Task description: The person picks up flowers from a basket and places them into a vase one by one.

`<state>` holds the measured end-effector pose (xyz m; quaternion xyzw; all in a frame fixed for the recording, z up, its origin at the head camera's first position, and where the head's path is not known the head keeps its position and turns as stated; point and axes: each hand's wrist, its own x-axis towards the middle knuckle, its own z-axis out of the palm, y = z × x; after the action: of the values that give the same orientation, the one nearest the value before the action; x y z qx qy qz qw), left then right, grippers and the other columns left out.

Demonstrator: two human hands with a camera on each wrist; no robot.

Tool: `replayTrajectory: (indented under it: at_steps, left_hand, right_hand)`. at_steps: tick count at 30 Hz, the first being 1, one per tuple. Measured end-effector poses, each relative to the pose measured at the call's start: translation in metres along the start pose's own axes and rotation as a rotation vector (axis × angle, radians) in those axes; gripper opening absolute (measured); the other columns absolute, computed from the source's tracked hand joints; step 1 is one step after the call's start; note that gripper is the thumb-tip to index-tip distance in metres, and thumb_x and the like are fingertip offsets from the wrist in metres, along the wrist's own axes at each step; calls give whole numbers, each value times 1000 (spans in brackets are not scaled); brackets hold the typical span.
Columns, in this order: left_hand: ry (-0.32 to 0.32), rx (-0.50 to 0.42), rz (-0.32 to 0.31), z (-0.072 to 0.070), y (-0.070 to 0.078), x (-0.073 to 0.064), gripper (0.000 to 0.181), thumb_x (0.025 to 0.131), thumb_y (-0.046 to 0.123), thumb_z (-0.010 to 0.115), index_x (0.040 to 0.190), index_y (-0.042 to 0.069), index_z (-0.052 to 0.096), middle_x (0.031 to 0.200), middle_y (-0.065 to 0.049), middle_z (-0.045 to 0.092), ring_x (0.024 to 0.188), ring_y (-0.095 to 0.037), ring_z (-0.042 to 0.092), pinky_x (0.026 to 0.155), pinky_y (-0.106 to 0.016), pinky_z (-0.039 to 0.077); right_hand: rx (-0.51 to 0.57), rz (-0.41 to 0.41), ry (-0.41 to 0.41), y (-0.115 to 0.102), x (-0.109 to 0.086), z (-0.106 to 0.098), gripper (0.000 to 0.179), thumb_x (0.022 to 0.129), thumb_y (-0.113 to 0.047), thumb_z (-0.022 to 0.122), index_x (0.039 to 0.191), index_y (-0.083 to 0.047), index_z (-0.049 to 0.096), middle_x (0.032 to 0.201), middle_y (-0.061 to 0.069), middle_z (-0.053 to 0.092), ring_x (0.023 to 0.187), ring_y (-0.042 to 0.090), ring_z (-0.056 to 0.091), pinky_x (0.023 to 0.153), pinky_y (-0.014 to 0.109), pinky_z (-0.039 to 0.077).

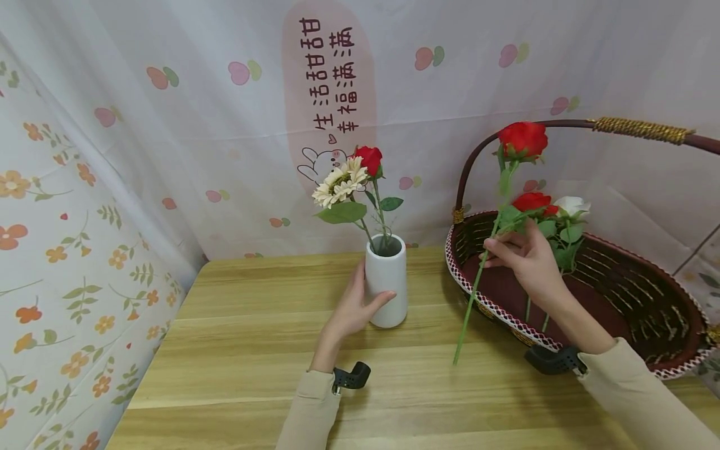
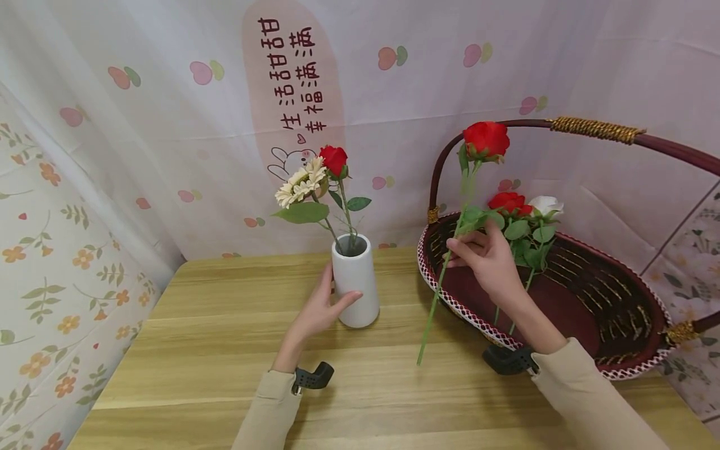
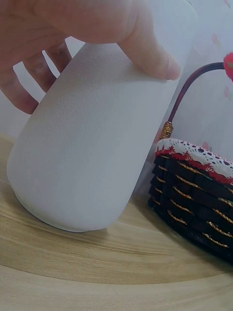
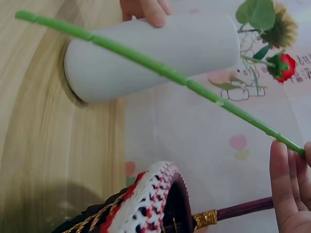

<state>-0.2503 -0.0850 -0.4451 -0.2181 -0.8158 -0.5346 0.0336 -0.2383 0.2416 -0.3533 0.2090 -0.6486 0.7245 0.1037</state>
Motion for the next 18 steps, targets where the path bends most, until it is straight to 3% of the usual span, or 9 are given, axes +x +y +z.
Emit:
replayTrajectory:
  at_steps: [4,8,12,15,18]
  left_hand:
    - [3,-3,5,0,-1,0,93,95,35,72,162,13,11,162,-15,25,144,-32,33,115,-56,28]
    - [4,-3,8,0,-1,0,93,95,36,71,162,13,11,162,-15,25,144,-33,32,115,-56,28]
    - [2,3,7,0,-2,0,94,95,37,71,162,13,11,162,-14,25,145,-32,32,116,-55,28]
    - [-1,5,2,0,-2,1,94,95,37,72,162,14,10,162,-13,25,144,-30,33,116,-54,29]
    - [-4,6,0,0,-2,1,95,95,37,72,162,15,10,162,-12,25,144,-29,33,116,-53,29]
  right_hand:
    - [-47,-1,-22,-4,3,5,41,99,7,58,130,-9,36,95,6,66,82,19,71,71,33,60]
    - [-172,10,-26,-11,8,8,45,99,0,61,135,-9,36,94,5,68,77,19,71,70,31,60]
    - [-294,34,-16,-18,15,11,69,99,-7,65,154,-8,24,94,1,70,73,17,72,70,29,60]
    - [-272,22,-16,-22,22,15,62,98,-6,67,150,-5,34,94,1,71,74,16,72,70,30,60]
    - [-185,-27,-30,-25,29,19,38,96,0,66,131,-4,50,94,5,70,77,18,71,69,31,60]
